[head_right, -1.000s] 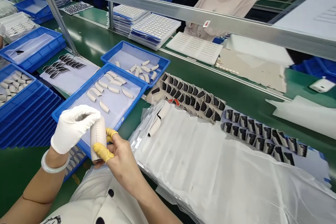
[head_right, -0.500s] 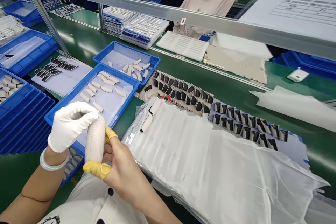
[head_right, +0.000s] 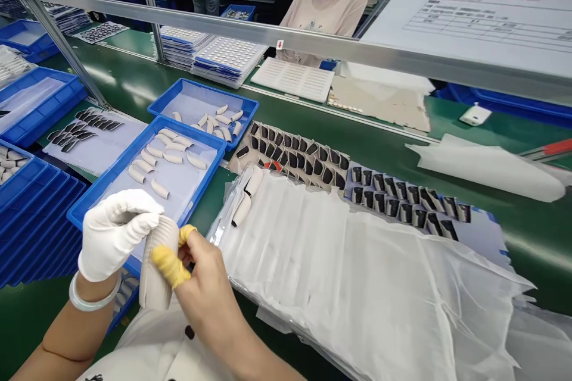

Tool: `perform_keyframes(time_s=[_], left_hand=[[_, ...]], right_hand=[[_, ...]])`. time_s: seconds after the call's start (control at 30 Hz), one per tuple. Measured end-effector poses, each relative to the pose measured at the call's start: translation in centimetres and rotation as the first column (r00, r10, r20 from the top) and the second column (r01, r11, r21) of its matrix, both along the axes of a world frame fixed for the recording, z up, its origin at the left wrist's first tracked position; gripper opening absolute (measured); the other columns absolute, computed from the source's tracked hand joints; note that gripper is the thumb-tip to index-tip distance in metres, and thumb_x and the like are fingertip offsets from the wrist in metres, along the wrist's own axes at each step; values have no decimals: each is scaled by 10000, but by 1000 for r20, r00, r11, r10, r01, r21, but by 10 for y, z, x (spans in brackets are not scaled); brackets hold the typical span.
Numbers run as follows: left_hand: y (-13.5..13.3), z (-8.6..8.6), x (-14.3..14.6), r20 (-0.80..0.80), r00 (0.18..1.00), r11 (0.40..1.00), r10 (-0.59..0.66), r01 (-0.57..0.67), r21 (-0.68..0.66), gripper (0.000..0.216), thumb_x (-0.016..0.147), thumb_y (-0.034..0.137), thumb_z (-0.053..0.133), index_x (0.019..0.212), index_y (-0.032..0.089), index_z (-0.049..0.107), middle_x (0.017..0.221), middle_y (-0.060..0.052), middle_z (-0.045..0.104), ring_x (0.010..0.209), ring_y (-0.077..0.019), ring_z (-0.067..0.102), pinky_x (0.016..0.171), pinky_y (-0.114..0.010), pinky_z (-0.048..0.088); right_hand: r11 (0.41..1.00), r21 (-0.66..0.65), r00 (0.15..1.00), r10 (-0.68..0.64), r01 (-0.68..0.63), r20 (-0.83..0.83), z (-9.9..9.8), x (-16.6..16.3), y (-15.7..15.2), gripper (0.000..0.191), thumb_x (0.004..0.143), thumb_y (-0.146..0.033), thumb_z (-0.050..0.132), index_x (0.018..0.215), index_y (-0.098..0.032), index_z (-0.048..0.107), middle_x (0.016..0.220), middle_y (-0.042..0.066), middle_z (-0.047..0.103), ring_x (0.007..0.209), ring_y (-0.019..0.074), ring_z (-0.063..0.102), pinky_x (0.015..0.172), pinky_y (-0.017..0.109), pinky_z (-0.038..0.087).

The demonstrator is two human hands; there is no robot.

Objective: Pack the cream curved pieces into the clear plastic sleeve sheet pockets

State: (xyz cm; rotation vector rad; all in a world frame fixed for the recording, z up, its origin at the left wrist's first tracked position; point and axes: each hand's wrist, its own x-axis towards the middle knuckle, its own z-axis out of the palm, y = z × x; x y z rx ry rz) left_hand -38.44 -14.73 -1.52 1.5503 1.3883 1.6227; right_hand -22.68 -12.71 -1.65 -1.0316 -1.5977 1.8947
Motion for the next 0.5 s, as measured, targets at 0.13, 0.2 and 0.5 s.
perform_keyframes(time_s=[0.13,0.2,0.5], left_hand=[[6,-4,4,206,978,999,-33,39,-24,58,795,152,691,821,204,700,749,-4,677,679,-109,625,639,-212,505],[9,-7,8,450,890,992,-75,113,-59,102,819,270,679,762,188,655,681,0,631,590,-101,583,540,-207,477],[16,-10,25,702,711,974,-42,185,-130,280,791,370,701,695,169,532,679,12,520,569,-86,478,542,-218,417]], right_hand=[[1000,20,999,-22,23,-24,-2,0,-1,432,812,-605,579,703,-210,442,712,-8,464,698,157,467,622,285,392],[995,100,998,-1,8,-64,-1,3,-10,377,785,-542,659,748,-211,482,742,-7,483,686,147,463,630,282,402],[996,18,990,-82,84,-115,-3,-1,-8,464,770,-575,662,600,-204,442,595,-31,441,550,107,403,527,259,344]])
